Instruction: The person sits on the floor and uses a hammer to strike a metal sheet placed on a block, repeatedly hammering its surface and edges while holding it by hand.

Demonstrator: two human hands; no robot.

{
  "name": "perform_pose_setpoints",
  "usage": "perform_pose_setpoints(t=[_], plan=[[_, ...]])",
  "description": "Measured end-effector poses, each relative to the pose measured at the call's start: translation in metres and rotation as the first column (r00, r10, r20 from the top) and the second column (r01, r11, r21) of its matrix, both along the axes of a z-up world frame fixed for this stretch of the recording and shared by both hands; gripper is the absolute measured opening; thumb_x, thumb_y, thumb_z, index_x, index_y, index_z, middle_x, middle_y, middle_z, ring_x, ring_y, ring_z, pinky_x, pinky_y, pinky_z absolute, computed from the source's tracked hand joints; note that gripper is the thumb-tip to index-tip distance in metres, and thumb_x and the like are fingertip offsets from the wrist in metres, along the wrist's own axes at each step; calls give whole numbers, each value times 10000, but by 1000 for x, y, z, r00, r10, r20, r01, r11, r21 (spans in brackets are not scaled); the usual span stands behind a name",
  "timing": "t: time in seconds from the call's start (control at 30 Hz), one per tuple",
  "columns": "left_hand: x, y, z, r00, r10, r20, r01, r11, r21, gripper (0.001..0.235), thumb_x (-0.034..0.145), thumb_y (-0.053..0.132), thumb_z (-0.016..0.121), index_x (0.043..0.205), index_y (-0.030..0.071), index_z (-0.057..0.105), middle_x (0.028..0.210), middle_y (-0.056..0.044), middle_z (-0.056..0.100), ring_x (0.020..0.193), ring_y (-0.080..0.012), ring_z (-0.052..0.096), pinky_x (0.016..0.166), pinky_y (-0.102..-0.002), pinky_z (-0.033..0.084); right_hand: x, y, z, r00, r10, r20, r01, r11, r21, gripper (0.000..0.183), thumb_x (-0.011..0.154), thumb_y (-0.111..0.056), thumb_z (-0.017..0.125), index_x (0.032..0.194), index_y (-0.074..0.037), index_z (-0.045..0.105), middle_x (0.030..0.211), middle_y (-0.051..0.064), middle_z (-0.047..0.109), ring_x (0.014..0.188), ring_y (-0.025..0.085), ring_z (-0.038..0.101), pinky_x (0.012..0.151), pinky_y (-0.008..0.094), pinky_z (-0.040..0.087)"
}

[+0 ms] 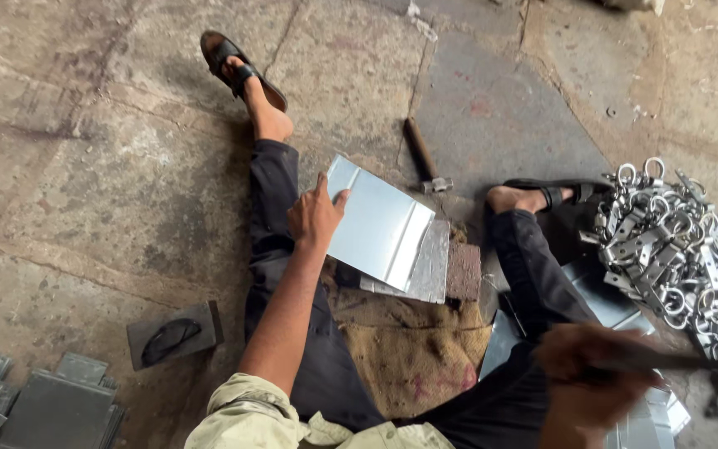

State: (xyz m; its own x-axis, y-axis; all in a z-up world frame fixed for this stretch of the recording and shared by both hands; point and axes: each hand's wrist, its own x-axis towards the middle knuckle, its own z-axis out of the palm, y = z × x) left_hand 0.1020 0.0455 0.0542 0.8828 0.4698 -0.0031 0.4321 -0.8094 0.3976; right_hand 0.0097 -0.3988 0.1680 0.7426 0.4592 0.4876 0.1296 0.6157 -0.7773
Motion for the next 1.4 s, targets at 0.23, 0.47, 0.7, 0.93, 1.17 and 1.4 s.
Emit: perform_pose_setpoints(t=[0.23, 0.47, 0.7, 0.93, 1.17, 1.4], plan=[[-9, 0, -4, 998, 32, -57, -34, 998, -43, 704, 939, 599, 639, 1469, 145, 545, 956, -175, 767, 871, -356, 759, 674, -485, 608, -34, 47, -150, 757, -641, 123, 540, 509, -670, 466, 1054, -523, 478, 923, -103, 632, 640, 32, 474, 482, 151, 396, 417, 316, 351], [-12, 1, 4, 998, 18, -62, -19, 999, -26, 691, 964, 598, 631, 1488, 159, 536, 970, -173, 767, 846, -349, 763, 652, -483, 612, -35, 74, -105, 758, -612, -226, 163, 512, -843, 441, 1067, -468, 415, 850, -119, 577, 581, -9, 456, 438, 90, 388, 355, 278, 308], [-26, 0, -7, 999, 17, -47, -19, 999, -47, 685, 933, 587, 653, 1444, 140, 564, 974, -185, 772, 894, -359, 754, 711, -484, 602, -29, 19, 28, 974, -225, 2, 223, 965, 141, 634, 1075, -647, 441, 994, -58, 663, 582, 62, 468, 440, 161, 430, 376, 304, 323], [-34, -2, -7, 998, 15, -60, -20, 996, -83, 703, 952, 569, 624, 1461, 93, 536, 992, -187, 767, 856, -344, 762, 669, -466, 621, -39, 76, -138, 770, -629, 107, 394, 336, -855, 502, 1069, -498, 397, 870, -96, 620, 606, 25, 482, 464, 128, 444, 394, 292, 377], [-43, -5, 1, 991, 1, -137, -15, 995, -103, 701, 964, 563, 617, 1492, 111, 522, 967, -190, 770, 842, -344, 768, 653, -462, 624, -34, 71, -77, 540, -784, -306, 143, 444, -885, 444, 1060, -463, 427, 885, -77, 559, 574, -11, 441, 421, 106, 362, 347, 290, 301], [-53, -5, -5, 993, 51, -102, -61, 993, -97, 696, 943, 574, 632, 1459, 116, 539, 1052, -196, 761, 916, -370, 756, 679, -477, 625, -21, 0, 0, 904, -427, -11, 422, 890, 174, 577, 1075, -605, 466, 995, -64, 648, 669, 63, 622, 428, 143, 353, 406, 310, 269]])
